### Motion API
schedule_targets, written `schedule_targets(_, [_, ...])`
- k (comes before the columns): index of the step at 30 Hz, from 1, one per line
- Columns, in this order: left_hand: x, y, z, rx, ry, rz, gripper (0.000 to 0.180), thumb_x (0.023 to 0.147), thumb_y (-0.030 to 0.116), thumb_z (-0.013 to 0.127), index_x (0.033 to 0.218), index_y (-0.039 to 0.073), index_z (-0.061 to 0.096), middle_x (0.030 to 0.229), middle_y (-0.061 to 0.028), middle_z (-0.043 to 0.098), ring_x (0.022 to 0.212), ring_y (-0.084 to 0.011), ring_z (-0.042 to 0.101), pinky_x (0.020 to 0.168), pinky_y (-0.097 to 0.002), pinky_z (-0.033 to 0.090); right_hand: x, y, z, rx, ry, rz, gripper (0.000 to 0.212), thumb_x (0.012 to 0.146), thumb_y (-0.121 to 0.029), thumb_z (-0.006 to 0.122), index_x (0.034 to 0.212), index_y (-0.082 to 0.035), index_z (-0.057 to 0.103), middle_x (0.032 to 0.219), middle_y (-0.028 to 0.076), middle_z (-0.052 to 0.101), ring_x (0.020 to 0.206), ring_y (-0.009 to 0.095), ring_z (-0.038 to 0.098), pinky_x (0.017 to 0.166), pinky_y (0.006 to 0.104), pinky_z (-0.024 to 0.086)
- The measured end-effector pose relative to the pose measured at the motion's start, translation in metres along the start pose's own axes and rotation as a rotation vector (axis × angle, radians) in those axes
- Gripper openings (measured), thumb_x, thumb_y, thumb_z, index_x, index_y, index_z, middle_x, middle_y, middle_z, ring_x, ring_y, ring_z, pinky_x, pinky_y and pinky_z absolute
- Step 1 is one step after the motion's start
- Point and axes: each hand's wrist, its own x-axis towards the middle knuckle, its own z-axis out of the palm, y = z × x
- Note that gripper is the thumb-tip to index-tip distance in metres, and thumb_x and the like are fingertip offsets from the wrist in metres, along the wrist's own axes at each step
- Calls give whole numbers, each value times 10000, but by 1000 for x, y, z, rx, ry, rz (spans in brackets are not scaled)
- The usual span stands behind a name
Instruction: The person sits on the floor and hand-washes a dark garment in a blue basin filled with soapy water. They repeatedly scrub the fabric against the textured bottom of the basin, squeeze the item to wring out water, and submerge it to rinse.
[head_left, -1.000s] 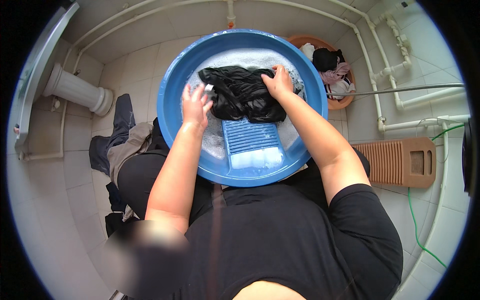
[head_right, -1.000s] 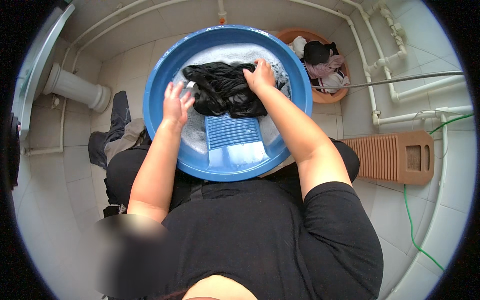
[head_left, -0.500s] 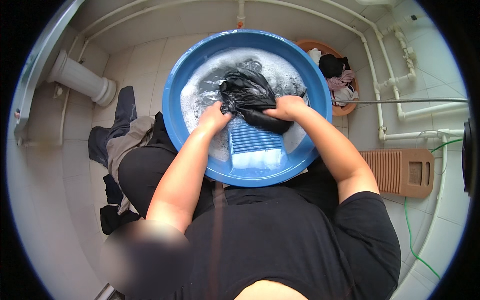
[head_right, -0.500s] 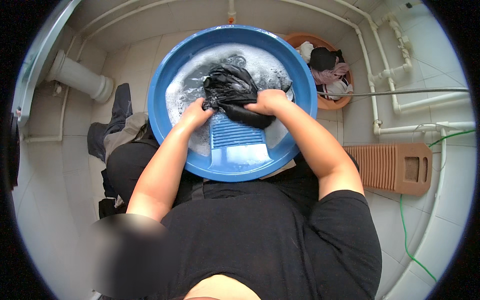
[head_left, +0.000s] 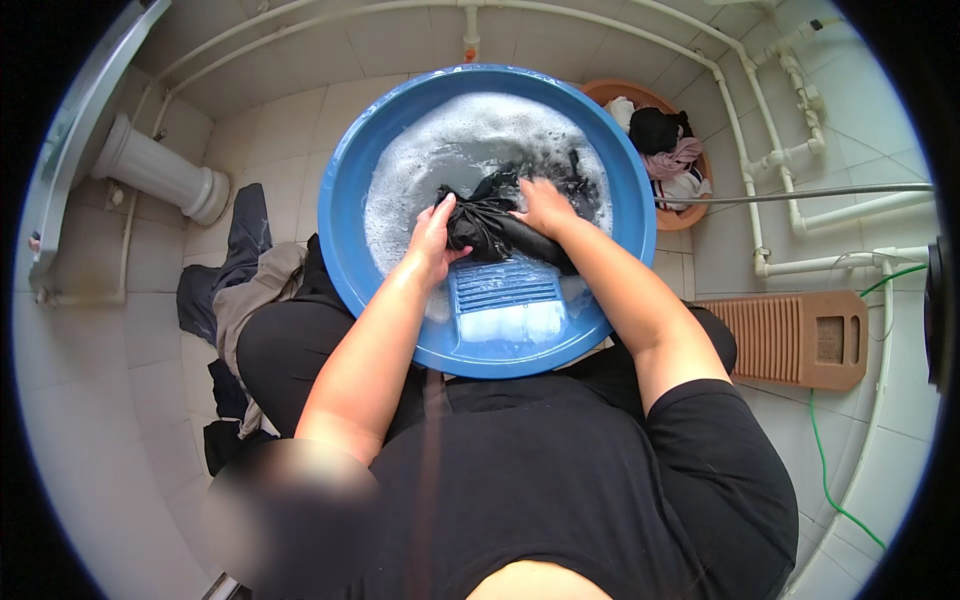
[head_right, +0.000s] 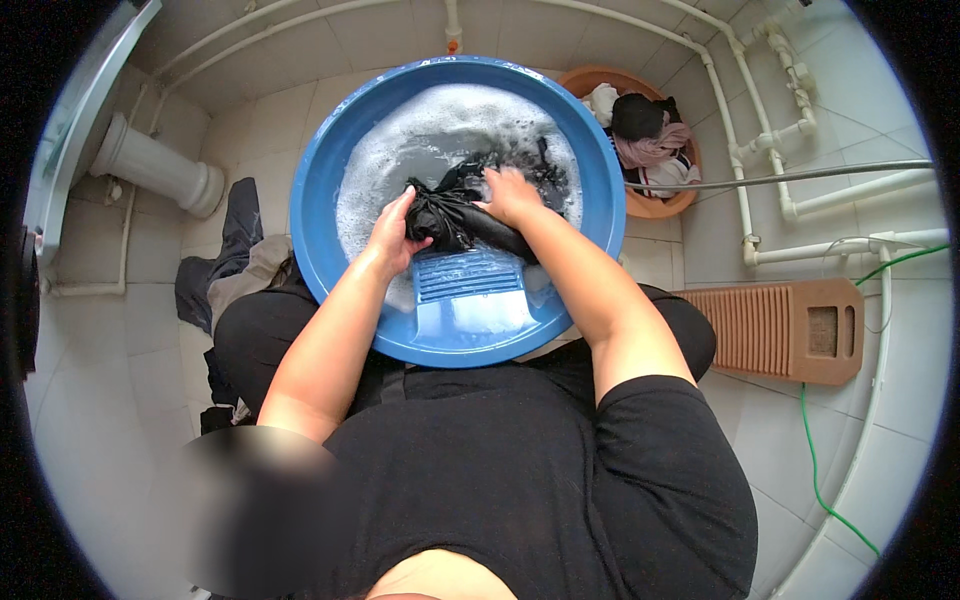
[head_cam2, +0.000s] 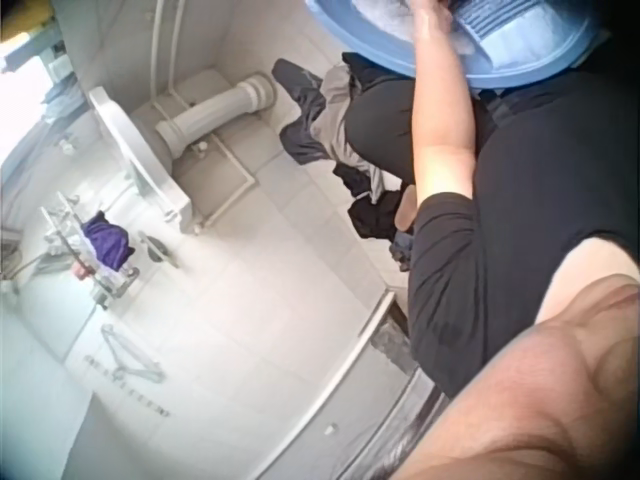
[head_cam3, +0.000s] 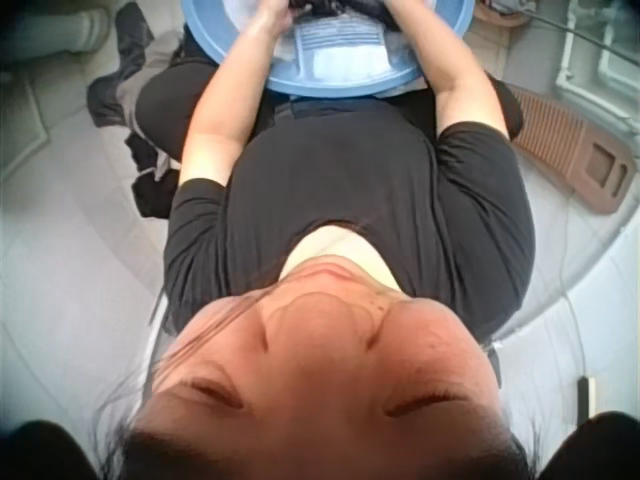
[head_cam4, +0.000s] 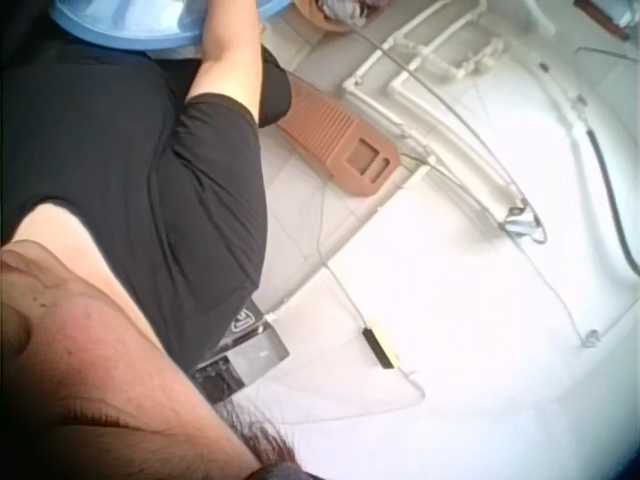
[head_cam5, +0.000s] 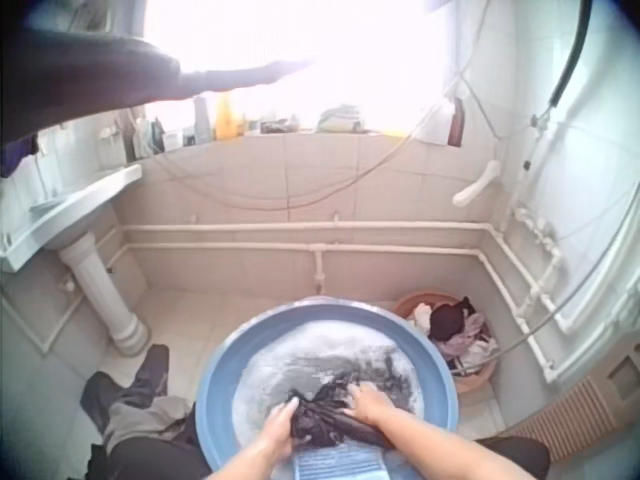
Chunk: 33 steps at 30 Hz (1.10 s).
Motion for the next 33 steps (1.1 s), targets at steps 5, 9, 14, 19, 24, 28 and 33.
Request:
schedule_targets(5, [0,-4,12,-245,-135,51,413,905,461,440,1093,104,528,1029,-61,610,958,-195,593,826,-392,483,-10,-1,-10,162,213,-14,426,710,-355,654,1045,-94,623,1247,117,473,1087,298,509,901,361,429])
schedule_targets(9, [-4,-4,19,-480,-233,77,510,884,524,432,1056,61,560,1057,-85,603,984,-217,585,877,-385,462,-48,-71,-36,646,230,-401,314,701,-184,623,949,8,598,1101,117,561,1010,251,550,879,320,429])
schedule_targets(14, [-14,-5,14,-443,-225,-130,323,854,411,551,897,94,598,787,-100,606,767,-207,599,742,-383,502,-96,-132,-38,633,413,-669,275,639,-119,660,860,-34,522,930,121,575,849,297,570,736,357,466])
schedule_targets(19, [-14,-21,32,-425,-71,-105,284,871,325,523,1031,94,568,892,-59,595,797,-195,581,742,-362,475,-66,-99,-16,426,606,-456,213,708,-305,616,671,-103,561,725,112,591,649,301,583,569,389,468])
schedule_targets(24, [-15,-25,26,-502,-151,-70,296,915,333,443,1026,91,570,987,-76,595,897,-192,572,776,-341,483,-67,-109,-22,535,547,-323,209,740,-273,586,646,-88,565,681,127,580,618,320,578,562,389,469])
schedule_targets(28, [19,-46,-11,-550,-445,-29,376,922,381,384,1087,84,546,904,-84,594,862,-197,571,807,-347,458,-87,-131,-24,609,477,-507,175,721,-186,602,633,-57,525,647,133,539,598,317,554,542,380,445])
schedule_targets(33, [-21,13,32,-507,-161,-75,542,903,478,369,1111,5,535,1094,-144,589,1009,-278,571,942,-422,418,-6,-68,-27,424,477,73,270,778,-354,573,742,-90,611,765,153,619,744,339,600,667,432,475])
